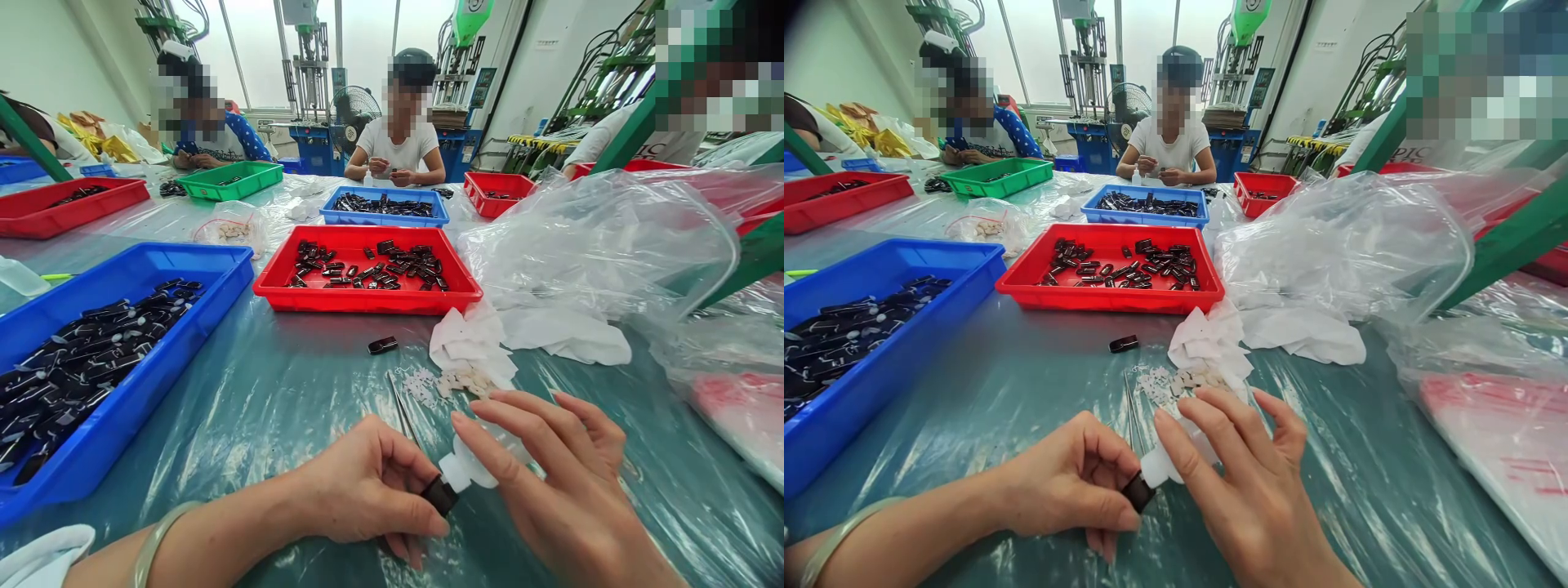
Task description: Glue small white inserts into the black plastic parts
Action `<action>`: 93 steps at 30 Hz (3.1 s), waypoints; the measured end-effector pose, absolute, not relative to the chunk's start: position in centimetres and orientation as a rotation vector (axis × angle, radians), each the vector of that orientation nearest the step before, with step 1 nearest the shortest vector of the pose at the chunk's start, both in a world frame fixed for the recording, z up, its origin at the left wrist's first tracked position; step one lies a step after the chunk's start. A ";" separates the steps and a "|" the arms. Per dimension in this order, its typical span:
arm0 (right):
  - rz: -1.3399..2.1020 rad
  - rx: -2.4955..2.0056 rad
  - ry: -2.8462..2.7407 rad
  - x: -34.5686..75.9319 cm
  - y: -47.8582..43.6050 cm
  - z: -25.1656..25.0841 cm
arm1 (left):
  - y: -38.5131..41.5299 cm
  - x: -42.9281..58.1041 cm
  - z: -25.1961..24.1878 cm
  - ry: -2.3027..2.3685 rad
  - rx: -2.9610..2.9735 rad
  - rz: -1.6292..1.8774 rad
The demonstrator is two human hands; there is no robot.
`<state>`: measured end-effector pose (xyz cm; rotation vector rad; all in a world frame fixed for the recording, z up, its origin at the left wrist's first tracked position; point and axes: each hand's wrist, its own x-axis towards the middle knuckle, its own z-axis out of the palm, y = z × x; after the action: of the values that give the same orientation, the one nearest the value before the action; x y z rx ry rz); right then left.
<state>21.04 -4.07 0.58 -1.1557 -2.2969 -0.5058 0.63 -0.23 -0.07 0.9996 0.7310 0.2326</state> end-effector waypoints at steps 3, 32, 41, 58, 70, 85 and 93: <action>-0.479 -1.159 -2.309 20.9 -4.1 0.6 | -0.2 0.6 -0.1 0.738 0.993 0.225; -0.336 -1.073 -2.177 20.7 -4.0 0.4 | 0.0 0.4 -0.6 0.695 0.980 0.231; -0.340 -1.059 -2.199 20.7 -4.1 0.4 | 0.0 0.4 -0.6 0.701 1.009 0.219; -0.395 -1.080 -2.183 20.6 -4.4 0.0 | -0.1 0.5 -0.6 0.694 0.995 0.182; -0.374 -1.164 -2.194 20.2 -4.4 0.5 | -0.1 0.6 -0.4 0.691 0.986 0.177; -0.271 -1.078 -2.086 20.1 -3.7 0.0 | -0.1 0.5 -0.4 0.688 0.966 0.146; -0.231 -1.067 -2.086 20.3 -3.6 0.1 | -0.1 0.5 -0.3 0.683 0.932 0.154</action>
<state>20.33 -3.65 0.07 -1.0675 -2.0857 -0.2312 0.47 -0.09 -0.26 0.9322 0.6825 0.1543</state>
